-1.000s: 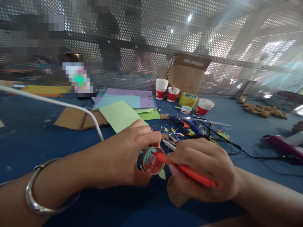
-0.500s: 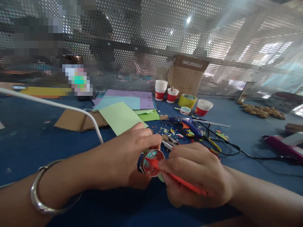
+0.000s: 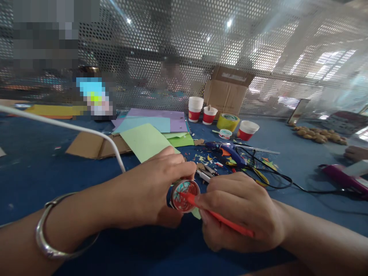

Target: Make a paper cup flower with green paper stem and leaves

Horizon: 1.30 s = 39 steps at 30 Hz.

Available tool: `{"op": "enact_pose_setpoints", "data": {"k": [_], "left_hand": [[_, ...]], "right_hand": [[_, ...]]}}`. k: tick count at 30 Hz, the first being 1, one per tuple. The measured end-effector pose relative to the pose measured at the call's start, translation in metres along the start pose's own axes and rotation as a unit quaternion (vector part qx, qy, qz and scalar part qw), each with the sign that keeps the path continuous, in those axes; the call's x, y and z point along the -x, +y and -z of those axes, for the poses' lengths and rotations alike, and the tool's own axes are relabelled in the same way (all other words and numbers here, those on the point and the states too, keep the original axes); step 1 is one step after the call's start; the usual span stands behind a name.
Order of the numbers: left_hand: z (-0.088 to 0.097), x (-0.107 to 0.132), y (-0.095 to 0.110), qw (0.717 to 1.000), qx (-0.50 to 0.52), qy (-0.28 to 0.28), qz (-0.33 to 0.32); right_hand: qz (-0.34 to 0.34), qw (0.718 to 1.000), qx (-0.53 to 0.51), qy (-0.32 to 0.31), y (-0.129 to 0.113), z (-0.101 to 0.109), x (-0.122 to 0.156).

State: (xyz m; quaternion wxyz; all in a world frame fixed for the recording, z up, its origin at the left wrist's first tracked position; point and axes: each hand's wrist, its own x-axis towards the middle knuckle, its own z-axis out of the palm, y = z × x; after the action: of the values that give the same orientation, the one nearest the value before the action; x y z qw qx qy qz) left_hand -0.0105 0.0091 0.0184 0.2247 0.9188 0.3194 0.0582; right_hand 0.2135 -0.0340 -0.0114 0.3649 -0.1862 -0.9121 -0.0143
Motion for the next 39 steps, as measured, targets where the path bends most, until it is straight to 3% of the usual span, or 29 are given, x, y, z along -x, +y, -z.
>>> {"op": "enact_pose_setpoints", "data": {"k": [11,28,35,39], "left_hand": [[-0.0001,-0.0008,-0.0005,1.0,-0.008,0.011,0.005],[-0.0002,-0.0014,0.0024,0.998,-0.045,0.032,-0.011],[0.0013,-0.0024,0.0031,0.999,-0.034,0.025,-0.011],[0.0035,-0.0025,0.0029,0.999,-0.032,0.019,-0.005]], "right_hand": [[0.014,0.998,-0.063,-0.011,-0.0017,0.0019,-0.0002],[0.032,0.997,-0.071,-0.029,0.0003,0.0033,-0.0003],[-0.001,0.997,-0.067,-0.039,0.0008,0.0055,0.0015],[-0.003,0.998,-0.063,-0.006,0.0,0.0085,0.0044]]}}
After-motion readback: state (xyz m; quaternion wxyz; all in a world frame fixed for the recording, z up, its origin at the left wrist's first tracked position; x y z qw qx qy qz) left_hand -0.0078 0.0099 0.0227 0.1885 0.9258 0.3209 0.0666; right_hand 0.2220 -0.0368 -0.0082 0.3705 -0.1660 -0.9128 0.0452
